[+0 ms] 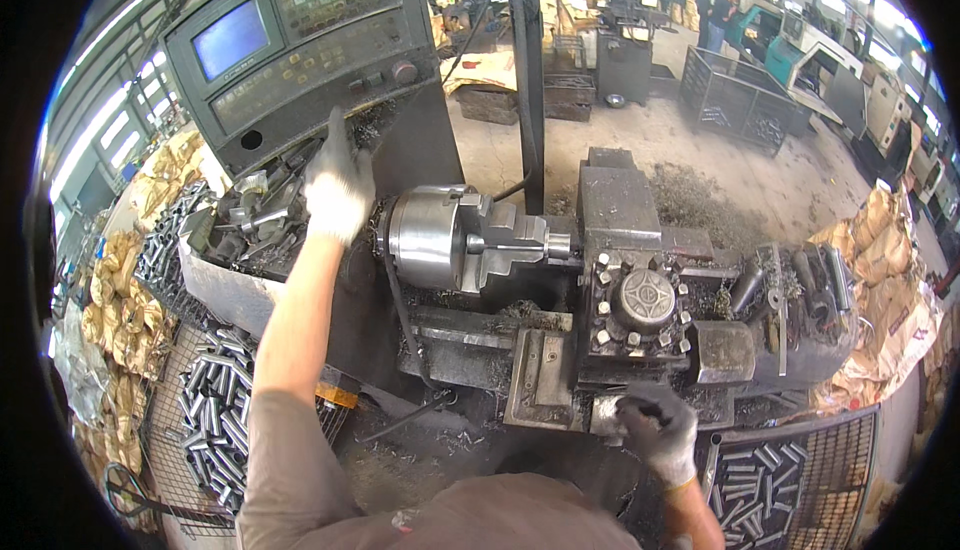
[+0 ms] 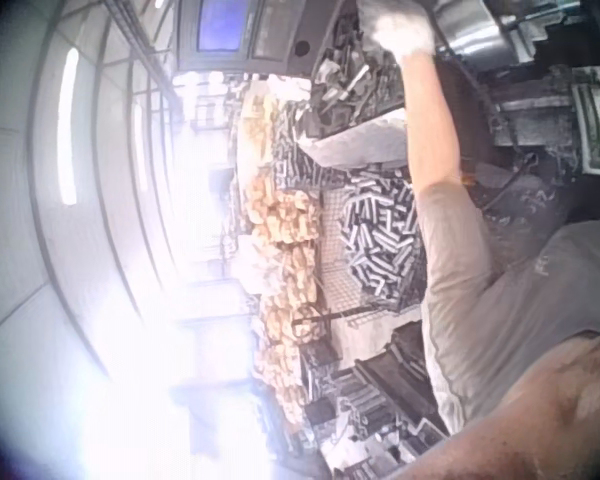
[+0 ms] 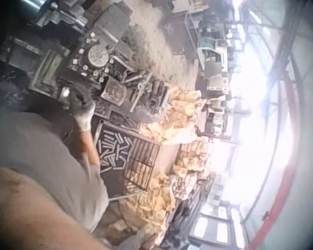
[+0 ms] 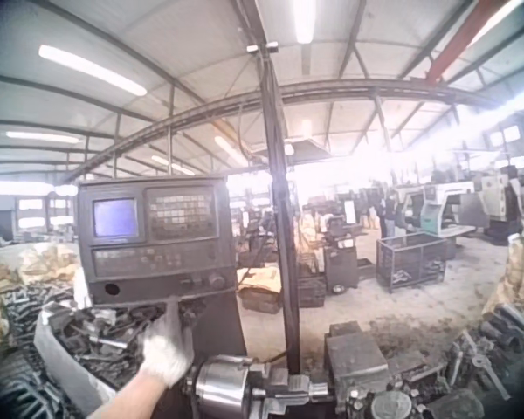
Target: The person repeatedly picks up cylindrical metal tubes from a wire basket, inserts them into a lathe chuck, operates the machine, and removes the processed tubes. The cycle of loading, machining, and unloading is repeated continuously.
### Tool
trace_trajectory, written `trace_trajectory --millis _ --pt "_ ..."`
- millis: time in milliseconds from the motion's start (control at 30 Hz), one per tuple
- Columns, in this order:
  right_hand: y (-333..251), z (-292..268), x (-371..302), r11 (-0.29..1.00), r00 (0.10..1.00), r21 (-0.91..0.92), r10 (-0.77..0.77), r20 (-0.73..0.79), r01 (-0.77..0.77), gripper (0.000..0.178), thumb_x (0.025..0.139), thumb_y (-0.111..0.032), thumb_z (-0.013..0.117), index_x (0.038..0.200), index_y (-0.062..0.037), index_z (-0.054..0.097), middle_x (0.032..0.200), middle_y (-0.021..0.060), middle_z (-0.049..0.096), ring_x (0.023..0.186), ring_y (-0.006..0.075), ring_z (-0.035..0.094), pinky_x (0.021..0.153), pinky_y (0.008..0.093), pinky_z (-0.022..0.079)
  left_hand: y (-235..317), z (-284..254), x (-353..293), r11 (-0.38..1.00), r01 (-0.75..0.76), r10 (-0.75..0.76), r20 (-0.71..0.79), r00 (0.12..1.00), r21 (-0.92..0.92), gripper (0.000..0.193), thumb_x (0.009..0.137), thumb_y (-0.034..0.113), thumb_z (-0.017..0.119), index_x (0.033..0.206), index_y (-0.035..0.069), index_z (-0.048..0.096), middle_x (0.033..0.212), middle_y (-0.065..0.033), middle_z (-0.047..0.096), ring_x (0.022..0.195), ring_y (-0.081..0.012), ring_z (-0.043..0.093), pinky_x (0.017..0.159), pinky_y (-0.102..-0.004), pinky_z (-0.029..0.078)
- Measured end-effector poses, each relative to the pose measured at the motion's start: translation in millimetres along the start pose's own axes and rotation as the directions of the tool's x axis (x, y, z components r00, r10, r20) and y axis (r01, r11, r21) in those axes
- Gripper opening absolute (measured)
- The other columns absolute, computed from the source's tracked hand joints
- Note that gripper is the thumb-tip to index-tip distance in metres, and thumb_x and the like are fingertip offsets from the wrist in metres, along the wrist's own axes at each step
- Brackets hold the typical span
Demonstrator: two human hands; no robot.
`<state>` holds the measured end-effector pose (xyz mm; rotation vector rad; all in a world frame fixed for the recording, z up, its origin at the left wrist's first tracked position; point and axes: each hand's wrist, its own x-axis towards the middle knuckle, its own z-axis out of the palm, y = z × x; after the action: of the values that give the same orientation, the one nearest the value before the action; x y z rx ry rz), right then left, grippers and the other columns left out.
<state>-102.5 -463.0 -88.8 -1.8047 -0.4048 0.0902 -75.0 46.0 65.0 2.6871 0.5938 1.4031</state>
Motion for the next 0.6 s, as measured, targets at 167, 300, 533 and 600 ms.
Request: trace_trajectory --millis 167,300,533,600 --pt "31.8 17.1 -11.0 0.986 0.964 0.002 0.163 0.210 -0.167 0.023 0.094 -0.002 0.076 0.115 0.0089 0.073 0.092 0.0130 0.079 0.082 0.0146 0.076 0.073 0.0273 0.059 -84.2 44.4 63.8 0.858 0.015 -0.072 0.092 0.993 0.513 0.093 0.092 0.022 0.070 0.170 0.008 0.022 0.120 -0.0286 0.072 0.104 -0.0467 0.074 0.097 -0.0579 0.057" --pt "40.3 26.2 -20.4 0.986 0.951 -0.080 0.160 0.264 -0.144 0.027 0.090 -0.008 0.083 0.115 0.0011 0.078 0.093 0.0082 0.081 0.087 0.0114 0.076 0.079 0.0276 0.061 27.4 21.1 42.1 0.972 0.172 -0.194 0.139 0.971 0.160 0.080 0.093 0.023 0.070 0.161 0.001 0.035 0.117 -0.0315 0.071 0.105 -0.0460 0.074 0.095 -0.0542 0.058" --pt "66.6 100.6 -11.0 0.977 0.637 -0.071 -0.076 0.767 0.201 0.029 0.091 -0.012 0.080 0.117 0.0006 0.077 0.091 0.0097 0.081 0.083 0.0121 0.076 0.078 0.0284 0.061 47.4 -28.3 -353.2 0.956 0.220 -0.100 0.490 0.866 -0.193 0.034 0.093 0.028 0.071 0.118 0.006 0.071 0.083 -0.0189 0.072 0.072 -0.0375 0.074 0.066 -0.0505 0.060" --pt "53.4 128.8 -20.8 0.974 0.490 -0.059 -0.059 0.870 0.221 0.031 0.090 -0.014 0.080 0.117 0.0018 0.076 0.093 0.0100 0.080 0.081 0.0121 0.075 0.078 0.0288 0.060 27.1 -49.9 -523.0 0.772 0.599 -0.501 0.783 0.369 0.211 0.039 0.099 0.036 0.064 0.123 0.006 0.071 0.106 -0.0223 0.078 0.095 -0.0426 0.076 0.080 -0.0544 0.061"
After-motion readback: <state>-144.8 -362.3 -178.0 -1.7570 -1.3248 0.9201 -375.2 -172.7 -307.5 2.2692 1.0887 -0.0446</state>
